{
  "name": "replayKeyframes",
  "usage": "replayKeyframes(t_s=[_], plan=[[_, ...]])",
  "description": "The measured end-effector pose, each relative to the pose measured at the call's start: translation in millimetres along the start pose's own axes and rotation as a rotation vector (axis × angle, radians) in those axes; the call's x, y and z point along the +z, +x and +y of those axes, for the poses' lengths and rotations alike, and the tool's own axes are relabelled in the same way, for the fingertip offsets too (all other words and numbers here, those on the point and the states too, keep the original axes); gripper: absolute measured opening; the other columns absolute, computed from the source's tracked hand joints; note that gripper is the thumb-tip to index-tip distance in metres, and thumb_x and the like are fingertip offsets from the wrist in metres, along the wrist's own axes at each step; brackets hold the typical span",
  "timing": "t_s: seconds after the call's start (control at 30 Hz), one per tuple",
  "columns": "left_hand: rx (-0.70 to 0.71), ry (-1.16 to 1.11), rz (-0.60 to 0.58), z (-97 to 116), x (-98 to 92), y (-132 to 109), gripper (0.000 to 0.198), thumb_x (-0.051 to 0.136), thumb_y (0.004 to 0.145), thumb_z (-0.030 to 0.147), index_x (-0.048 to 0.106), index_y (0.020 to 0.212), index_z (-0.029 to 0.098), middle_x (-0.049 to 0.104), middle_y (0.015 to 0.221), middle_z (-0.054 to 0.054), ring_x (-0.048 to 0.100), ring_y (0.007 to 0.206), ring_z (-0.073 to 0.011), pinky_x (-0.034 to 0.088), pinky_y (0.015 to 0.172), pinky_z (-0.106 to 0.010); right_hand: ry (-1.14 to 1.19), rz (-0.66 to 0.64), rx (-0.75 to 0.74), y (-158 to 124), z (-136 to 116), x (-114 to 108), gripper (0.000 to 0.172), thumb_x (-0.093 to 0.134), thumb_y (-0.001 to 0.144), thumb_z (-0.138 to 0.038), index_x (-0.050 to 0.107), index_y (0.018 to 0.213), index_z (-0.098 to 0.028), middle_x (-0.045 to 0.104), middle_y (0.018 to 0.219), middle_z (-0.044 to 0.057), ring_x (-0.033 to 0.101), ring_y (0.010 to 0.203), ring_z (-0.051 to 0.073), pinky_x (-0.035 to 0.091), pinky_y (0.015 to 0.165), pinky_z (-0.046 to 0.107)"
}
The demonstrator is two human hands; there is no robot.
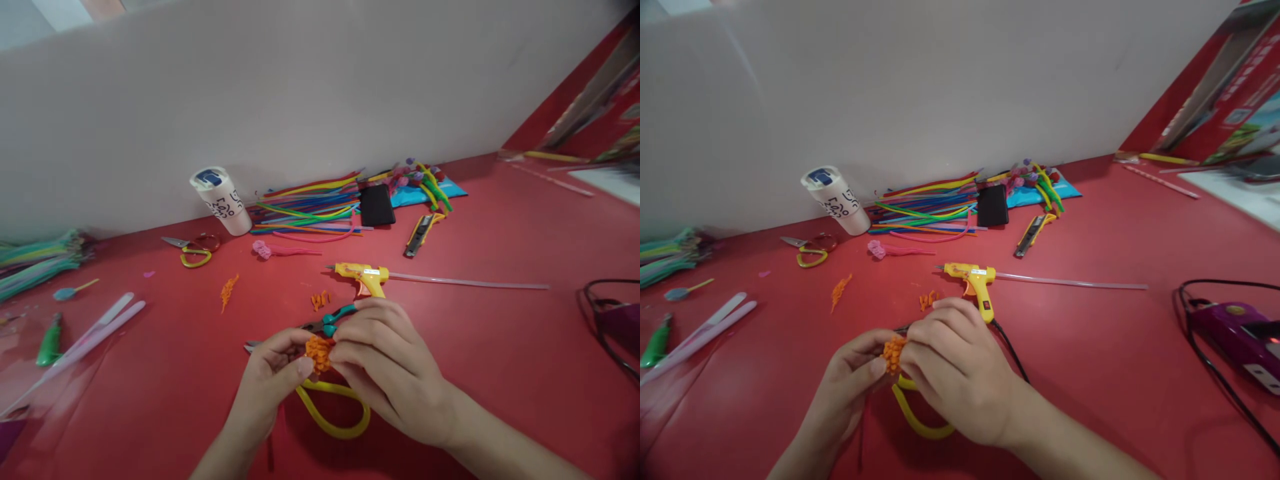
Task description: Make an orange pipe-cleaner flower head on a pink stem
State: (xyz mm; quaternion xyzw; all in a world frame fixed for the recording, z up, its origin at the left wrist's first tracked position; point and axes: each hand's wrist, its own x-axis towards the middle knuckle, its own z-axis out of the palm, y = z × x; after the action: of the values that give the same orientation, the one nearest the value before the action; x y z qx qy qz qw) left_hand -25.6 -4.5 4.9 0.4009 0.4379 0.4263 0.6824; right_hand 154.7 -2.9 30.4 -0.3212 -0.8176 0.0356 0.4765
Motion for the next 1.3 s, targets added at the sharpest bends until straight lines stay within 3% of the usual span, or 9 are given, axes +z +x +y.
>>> replayKeyframes(t_s=[0.4,0.73,0.97,1.3], plan=[[0.062,0.126,0.036,-0.3,-0.5,-0.9,0.021,0.074,0.065,0.030,0.071,0.081,0.018,0.070,0.081,-0.005,0.061,0.078,-0.0184,0.047,0.071,-0.026,-0.097,-0.164,-0.048,-12.9,8.8,5.0,0.014,0.049,0.084,-0.007,0.058,0.089,-0.015,0.063,0.090,0.004,0.052,0.084,0.016,0.035,0.098,0.042],[-0.068,-0.057,0.072,3.4,1.7,-2.7,0.025,0.079,0.059,0.032,0.071,0.077,0.017,0.067,0.071,-0.002,0.059,0.062,-0.0113,0.045,0.059,-0.019,0.092,-0.046,0.063,-5.9,4.2,-1.1,0.014,0.056,0.079,-0.009,0.058,0.089,-0.018,0.062,0.086,0.004,0.054,0.083,0.017,0.044,0.086,0.039],[0.007,0.007,-0.023,3.0,-0.1,-0.5,0.020,0.077,0.062,0.031,0.073,0.077,0.019,0.068,0.074,-0.002,0.059,0.066,-0.0128,0.046,0.063,-0.022,0.057,-0.063,0.049,-2.7,2.5,0.8,0.013,0.052,0.080,-0.008,0.058,0.083,-0.019,0.062,0.080,0.002,0.054,0.077,0.015,0.043,0.087,0.037],[0.055,0.085,0.063,1.3,1.2,-2.4,0.018,0.076,0.061,0.028,0.073,0.076,0.018,0.069,0.075,-0.004,0.059,0.070,-0.0154,0.047,0.067,-0.024,-0.021,-0.142,0.024,-3.1,3.4,1.1,0.016,0.044,0.084,-0.006,0.053,0.080,-0.019,0.060,0.079,0.001,0.053,0.077,0.014,0.040,0.095,0.037]])
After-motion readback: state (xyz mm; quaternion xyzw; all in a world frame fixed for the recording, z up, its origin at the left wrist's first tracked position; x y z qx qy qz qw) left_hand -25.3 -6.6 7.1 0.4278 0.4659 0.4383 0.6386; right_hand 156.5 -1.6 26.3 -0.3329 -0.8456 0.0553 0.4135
